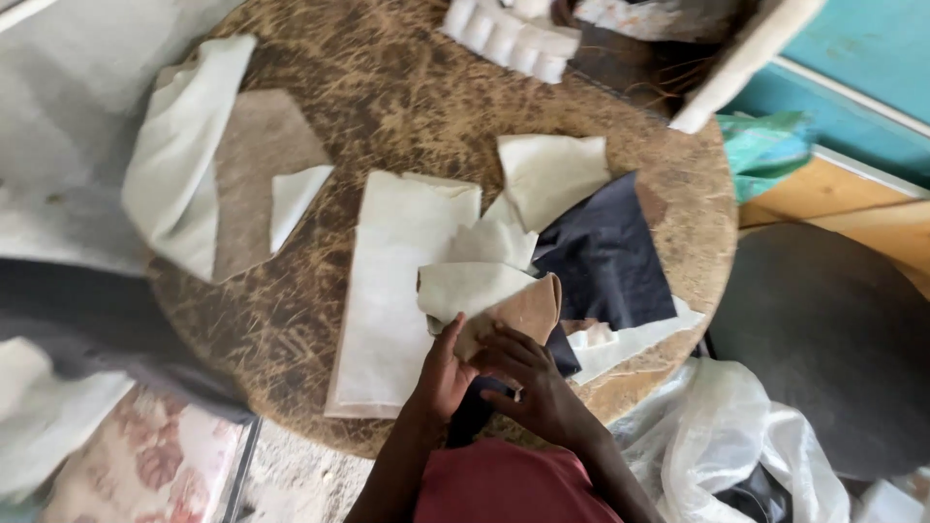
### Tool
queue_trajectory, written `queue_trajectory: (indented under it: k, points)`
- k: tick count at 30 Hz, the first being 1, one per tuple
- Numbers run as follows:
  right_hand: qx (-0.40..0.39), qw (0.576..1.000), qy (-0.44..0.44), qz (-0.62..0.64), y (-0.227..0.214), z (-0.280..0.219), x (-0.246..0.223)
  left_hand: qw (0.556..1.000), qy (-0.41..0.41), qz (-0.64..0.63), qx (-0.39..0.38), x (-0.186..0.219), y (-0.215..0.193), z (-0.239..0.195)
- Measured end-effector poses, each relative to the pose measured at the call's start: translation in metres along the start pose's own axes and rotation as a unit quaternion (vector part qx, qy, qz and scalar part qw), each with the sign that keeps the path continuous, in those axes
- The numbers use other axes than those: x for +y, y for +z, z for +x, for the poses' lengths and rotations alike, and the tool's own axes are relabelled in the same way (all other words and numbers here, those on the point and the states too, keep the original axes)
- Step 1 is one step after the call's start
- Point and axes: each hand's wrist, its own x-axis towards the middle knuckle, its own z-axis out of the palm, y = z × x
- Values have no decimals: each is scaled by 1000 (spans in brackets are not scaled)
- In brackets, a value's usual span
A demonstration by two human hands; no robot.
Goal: The person is sorting through fabric scraps on a table, folding them, and placing them into a large white bag for storage.
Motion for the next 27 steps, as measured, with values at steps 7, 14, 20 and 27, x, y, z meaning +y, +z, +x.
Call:
queue_trajectory:
  k: [7, 14, 20, 27]
  points:
    - [175, 977, 117, 42, 2, -6, 31, 997, 2, 67, 46, 1, 3, -32]
    - [138, 970, 143, 136, -49, 30, 7, 954, 46, 283, -85, 4, 1, -34]
    - [218, 940, 205, 166, -82, 35, -2, 980, 62, 174, 77, 24, 40, -24]
    - [462, 827, 154, 282, -103, -7, 24, 947, 275, -68, 151, 29, -36, 31]
